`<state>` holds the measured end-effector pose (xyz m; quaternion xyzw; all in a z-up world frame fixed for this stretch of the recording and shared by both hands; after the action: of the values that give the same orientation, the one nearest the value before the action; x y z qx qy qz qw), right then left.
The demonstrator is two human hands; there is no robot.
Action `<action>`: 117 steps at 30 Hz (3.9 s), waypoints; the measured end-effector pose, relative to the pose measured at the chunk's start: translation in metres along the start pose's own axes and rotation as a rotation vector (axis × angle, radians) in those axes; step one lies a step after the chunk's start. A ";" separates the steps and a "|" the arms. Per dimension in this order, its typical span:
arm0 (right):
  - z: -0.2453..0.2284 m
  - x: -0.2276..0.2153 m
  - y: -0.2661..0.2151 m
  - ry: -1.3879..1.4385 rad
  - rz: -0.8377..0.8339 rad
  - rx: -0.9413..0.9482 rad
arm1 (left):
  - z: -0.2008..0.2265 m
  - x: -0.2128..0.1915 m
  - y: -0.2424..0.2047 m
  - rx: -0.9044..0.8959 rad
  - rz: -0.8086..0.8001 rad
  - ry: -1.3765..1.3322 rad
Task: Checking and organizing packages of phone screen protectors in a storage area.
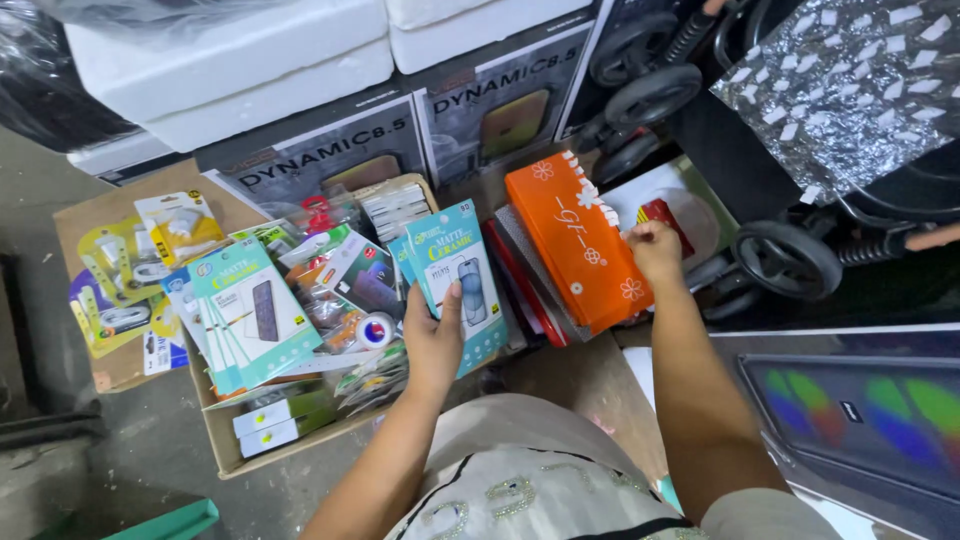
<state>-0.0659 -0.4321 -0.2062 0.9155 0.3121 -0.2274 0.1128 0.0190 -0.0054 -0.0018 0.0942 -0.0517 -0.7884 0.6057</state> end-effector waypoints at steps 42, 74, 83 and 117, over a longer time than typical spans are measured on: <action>0.011 0.019 0.020 -0.157 0.222 0.159 | 0.003 -0.011 0.001 -0.037 0.033 0.016; -0.268 0.050 -0.105 0.968 -0.397 0.370 | -0.002 -0.046 -0.001 -0.093 0.097 -0.284; -0.291 0.102 -0.180 0.893 -0.689 0.192 | 0.031 -0.036 -0.003 0.123 0.057 -0.153; -0.317 0.203 -0.224 0.631 -0.942 0.134 | -0.049 -0.151 -0.010 -0.173 0.007 -0.377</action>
<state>0.0473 -0.0415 -0.0434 0.7063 0.6900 0.0118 -0.1578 0.0569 0.1444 -0.0388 -0.1073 -0.0966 -0.7914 0.5940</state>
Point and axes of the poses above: each hand's wrist, its own y-axis towards the middle knuckle, its own x-axis out of the palm, z = x × y, the point moved 2 cm from there along y, towards the middle knuckle, and after that the axes turned 6 degrees about x, right-handed, at the moved point
